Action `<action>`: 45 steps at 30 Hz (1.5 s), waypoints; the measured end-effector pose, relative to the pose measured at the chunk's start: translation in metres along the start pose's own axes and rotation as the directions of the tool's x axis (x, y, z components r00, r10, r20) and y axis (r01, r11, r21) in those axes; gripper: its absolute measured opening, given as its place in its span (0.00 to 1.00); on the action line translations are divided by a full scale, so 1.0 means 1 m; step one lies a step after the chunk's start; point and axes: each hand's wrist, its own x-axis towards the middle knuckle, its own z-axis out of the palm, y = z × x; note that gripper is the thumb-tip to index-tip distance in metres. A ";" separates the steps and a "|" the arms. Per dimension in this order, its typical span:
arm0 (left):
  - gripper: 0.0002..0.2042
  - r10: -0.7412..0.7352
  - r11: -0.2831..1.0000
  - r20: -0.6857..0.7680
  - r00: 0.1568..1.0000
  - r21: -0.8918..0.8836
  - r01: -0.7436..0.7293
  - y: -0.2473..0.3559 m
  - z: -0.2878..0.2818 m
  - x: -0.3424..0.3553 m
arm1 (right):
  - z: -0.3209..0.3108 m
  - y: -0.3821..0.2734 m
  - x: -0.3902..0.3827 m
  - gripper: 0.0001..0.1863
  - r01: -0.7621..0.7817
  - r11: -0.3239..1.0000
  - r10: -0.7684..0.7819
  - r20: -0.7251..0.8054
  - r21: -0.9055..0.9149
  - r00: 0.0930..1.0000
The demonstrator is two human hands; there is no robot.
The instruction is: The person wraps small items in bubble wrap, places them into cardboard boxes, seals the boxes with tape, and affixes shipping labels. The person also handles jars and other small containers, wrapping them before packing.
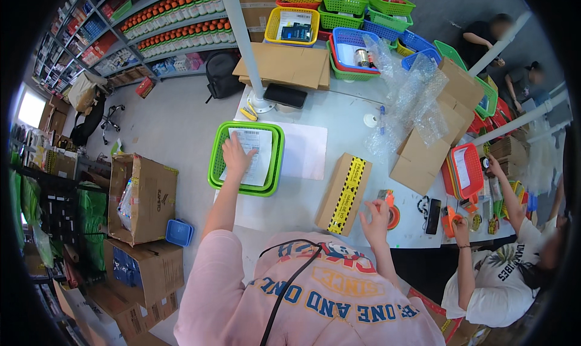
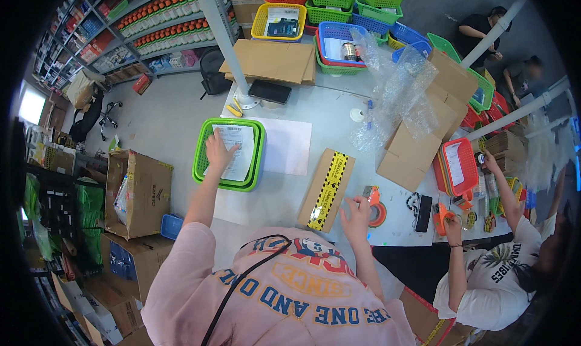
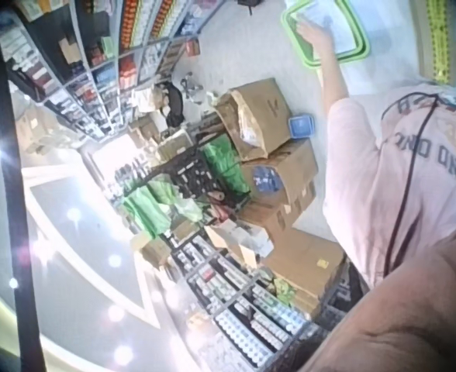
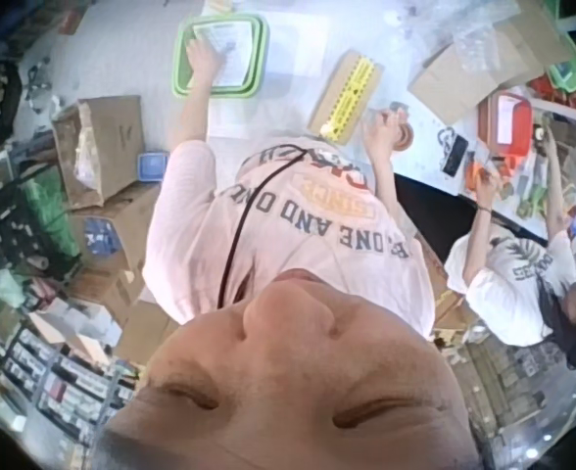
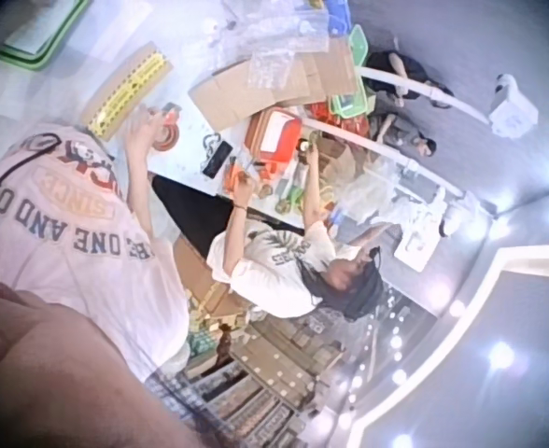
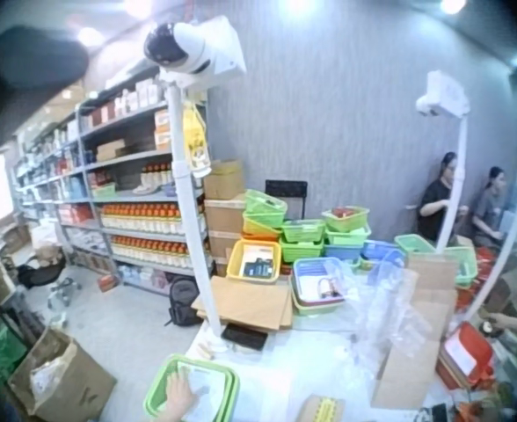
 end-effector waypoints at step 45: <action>0.53 0.113 0.919 0.584 0.804 0.245 -0.307 0.031 -0.038 -0.033 | 0.001 -0.029 0.009 0.15 0.064 0.996 -0.069 0.104 0.056 0.992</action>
